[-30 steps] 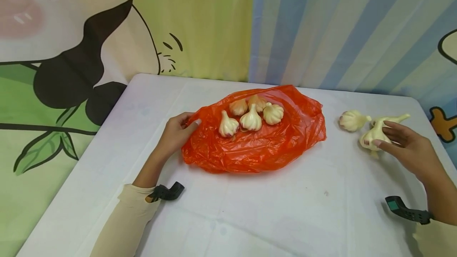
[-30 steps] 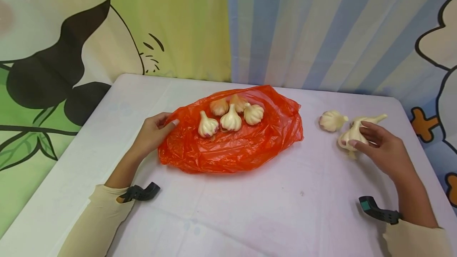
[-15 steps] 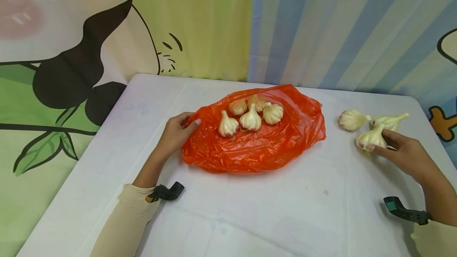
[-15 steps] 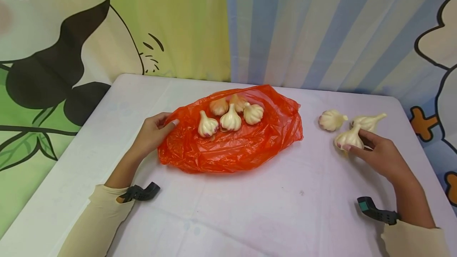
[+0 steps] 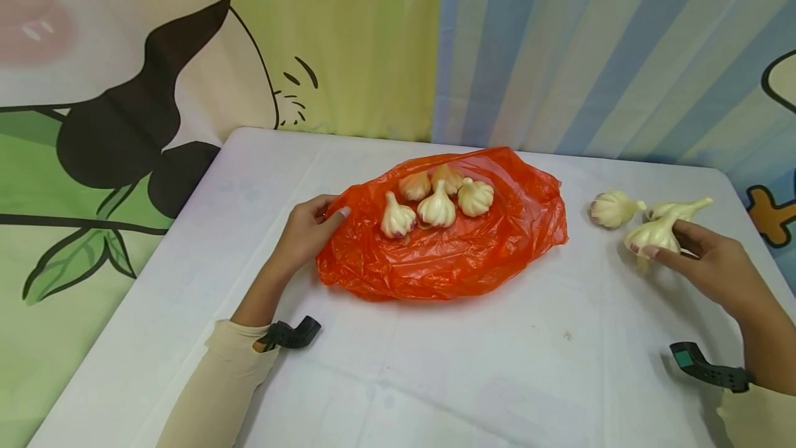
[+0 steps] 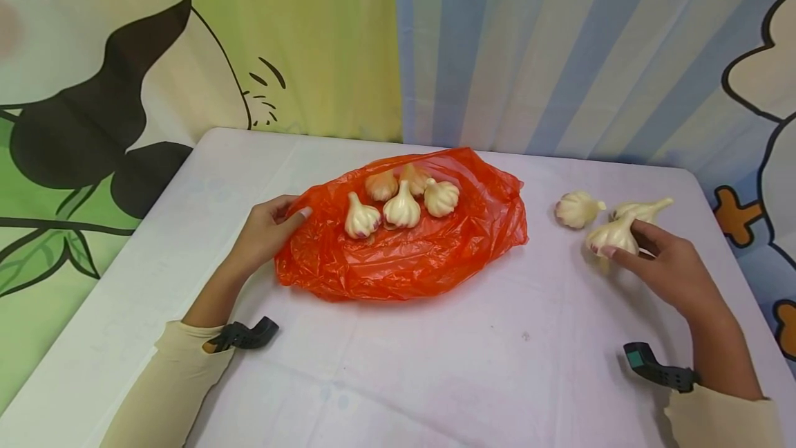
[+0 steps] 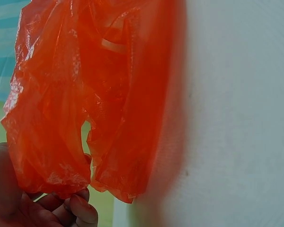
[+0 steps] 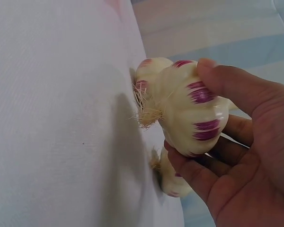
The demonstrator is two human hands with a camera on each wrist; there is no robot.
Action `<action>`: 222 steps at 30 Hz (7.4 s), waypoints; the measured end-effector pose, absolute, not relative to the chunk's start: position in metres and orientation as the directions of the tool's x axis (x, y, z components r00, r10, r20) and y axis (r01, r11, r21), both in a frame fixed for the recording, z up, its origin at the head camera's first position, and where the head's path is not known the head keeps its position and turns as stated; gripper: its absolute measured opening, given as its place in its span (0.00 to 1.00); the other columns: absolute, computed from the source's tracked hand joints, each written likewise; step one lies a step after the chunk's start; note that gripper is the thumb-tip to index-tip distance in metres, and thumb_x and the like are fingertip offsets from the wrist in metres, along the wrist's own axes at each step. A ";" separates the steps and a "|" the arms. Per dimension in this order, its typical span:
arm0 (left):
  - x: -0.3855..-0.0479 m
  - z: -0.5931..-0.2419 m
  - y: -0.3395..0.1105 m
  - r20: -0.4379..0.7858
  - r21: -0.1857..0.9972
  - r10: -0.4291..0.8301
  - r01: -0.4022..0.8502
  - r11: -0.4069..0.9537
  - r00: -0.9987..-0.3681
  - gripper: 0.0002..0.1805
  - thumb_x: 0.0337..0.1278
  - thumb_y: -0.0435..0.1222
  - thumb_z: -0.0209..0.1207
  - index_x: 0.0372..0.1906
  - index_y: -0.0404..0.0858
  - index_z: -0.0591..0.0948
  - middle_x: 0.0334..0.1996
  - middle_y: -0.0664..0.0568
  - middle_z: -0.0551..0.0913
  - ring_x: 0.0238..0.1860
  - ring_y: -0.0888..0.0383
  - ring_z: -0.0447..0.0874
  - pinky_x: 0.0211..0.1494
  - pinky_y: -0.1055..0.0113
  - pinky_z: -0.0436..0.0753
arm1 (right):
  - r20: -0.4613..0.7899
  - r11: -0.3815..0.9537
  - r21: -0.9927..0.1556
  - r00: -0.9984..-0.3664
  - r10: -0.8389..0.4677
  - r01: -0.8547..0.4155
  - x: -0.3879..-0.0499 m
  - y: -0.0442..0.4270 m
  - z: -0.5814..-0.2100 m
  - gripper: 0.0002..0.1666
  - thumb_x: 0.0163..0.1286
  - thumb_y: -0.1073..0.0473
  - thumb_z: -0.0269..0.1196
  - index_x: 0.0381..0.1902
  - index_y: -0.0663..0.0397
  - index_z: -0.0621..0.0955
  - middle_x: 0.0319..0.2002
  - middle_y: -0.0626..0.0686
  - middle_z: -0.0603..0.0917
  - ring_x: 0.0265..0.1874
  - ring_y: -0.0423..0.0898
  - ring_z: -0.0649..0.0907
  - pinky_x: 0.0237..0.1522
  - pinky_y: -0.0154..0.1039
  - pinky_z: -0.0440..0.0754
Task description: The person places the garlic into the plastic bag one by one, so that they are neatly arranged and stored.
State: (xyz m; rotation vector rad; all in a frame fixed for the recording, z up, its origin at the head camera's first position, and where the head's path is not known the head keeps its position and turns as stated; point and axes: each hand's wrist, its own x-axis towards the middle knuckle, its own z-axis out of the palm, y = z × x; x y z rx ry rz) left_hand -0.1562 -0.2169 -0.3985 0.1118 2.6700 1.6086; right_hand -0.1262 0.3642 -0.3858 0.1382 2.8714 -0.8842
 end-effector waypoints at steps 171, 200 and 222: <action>-0.155 -0.400 -0.218 0.069 0.864 0.097 0.108 0.492 -0.993 0.19 0.66 0.43 0.59 0.55 0.36 0.80 0.44 0.48 0.82 0.39 0.51 0.77 0.44 0.59 0.80 | -0.146 0.366 -0.868 -0.533 -0.834 -0.335 -0.192 0.102 -0.349 0.25 0.65 0.57 0.68 0.58 0.58 0.77 0.55 0.57 0.80 0.59 0.57 0.76 0.60 0.55 0.71; -0.155 -0.399 -0.217 0.062 0.860 0.089 0.098 0.500 -0.994 0.18 0.66 0.43 0.58 0.54 0.37 0.81 0.41 0.48 0.83 0.35 0.52 0.76 0.37 0.64 0.80 | -0.054 0.414 -0.838 -0.703 -0.709 -0.354 -0.159 0.180 -0.344 0.22 0.67 0.58 0.66 0.59 0.51 0.78 0.56 0.52 0.79 0.57 0.55 0.77 0.54 0.55 0.76; -0.154 -0.397 -0.218 0.046 0.863 0.085 0.083 0.499 -0.995 0.18 0.67 0.44 0.58 0.54 0.37 0.81 0.42 0.49 0.83 0.35 0.51 0.77 0.38 0.63 0.81 | 0.150 0.401 -0.829 -0.845 -0.513 -0.390 -0.115 0.270 -0.366 0.24 0.65 0.76 0.61 0.59 0.61 0.76 0.55 0.53 0.81 0.55 0.38 0.79 0.45 0.30 0.80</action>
